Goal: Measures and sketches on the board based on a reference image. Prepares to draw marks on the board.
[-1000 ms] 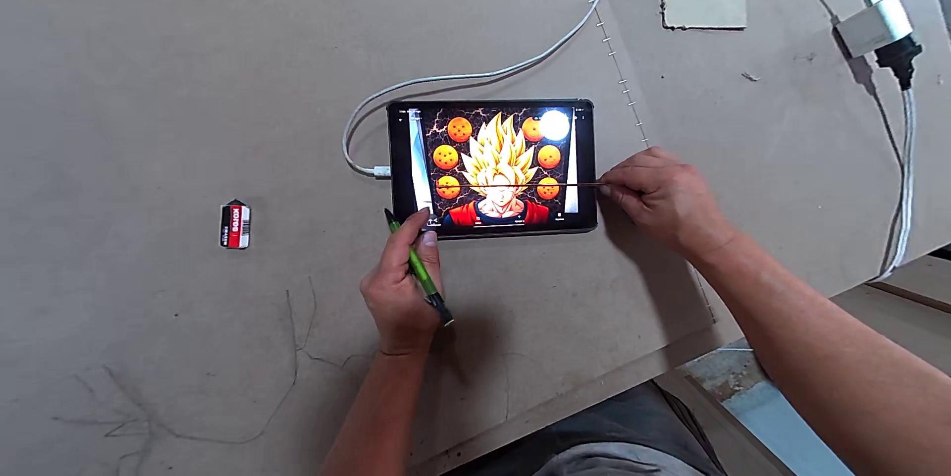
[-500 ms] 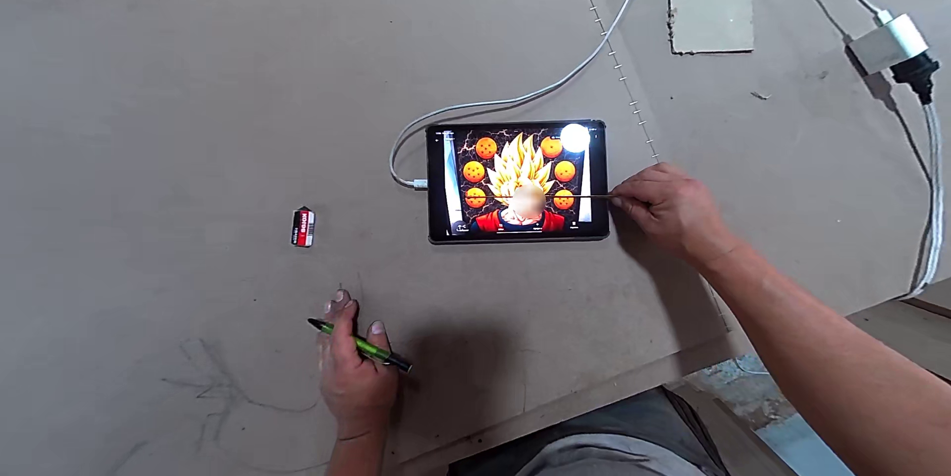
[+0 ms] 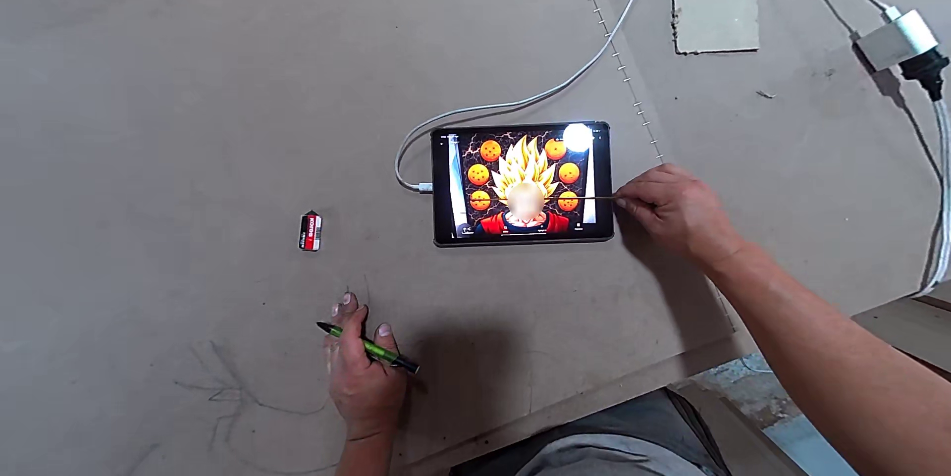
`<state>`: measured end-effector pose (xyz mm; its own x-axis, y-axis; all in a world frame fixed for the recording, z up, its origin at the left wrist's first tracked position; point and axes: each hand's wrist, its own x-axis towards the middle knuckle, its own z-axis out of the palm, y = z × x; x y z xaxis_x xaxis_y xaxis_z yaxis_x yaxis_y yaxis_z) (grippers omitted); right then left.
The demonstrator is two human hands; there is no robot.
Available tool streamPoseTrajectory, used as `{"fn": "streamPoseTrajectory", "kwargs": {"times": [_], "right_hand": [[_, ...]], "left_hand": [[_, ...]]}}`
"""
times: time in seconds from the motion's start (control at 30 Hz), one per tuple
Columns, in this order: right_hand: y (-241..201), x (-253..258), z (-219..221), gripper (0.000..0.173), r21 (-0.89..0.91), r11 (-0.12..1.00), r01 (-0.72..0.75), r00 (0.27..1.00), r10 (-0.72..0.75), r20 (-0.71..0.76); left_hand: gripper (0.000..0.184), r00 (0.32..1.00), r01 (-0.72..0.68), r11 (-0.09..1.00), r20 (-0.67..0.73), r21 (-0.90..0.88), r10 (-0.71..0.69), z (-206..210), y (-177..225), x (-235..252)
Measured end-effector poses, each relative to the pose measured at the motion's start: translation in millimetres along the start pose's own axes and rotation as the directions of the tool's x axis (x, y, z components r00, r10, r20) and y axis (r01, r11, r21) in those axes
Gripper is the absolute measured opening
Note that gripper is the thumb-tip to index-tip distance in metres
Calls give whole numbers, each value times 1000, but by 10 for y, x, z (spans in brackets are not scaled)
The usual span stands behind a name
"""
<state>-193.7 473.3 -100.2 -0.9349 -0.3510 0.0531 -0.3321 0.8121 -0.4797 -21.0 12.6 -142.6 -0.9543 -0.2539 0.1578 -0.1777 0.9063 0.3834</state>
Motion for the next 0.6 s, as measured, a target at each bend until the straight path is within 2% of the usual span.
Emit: {"fn": "streamPoseTrajectory", "kwargs": {"times": [0.6], "right_hand": [[2, 16, 1, 21, -3, 1000, -11, 1000, 11, 5]], "left_hand": [[50, 1000, 2, 1000, -11, -9, -2, -18, 34, 16]]}}
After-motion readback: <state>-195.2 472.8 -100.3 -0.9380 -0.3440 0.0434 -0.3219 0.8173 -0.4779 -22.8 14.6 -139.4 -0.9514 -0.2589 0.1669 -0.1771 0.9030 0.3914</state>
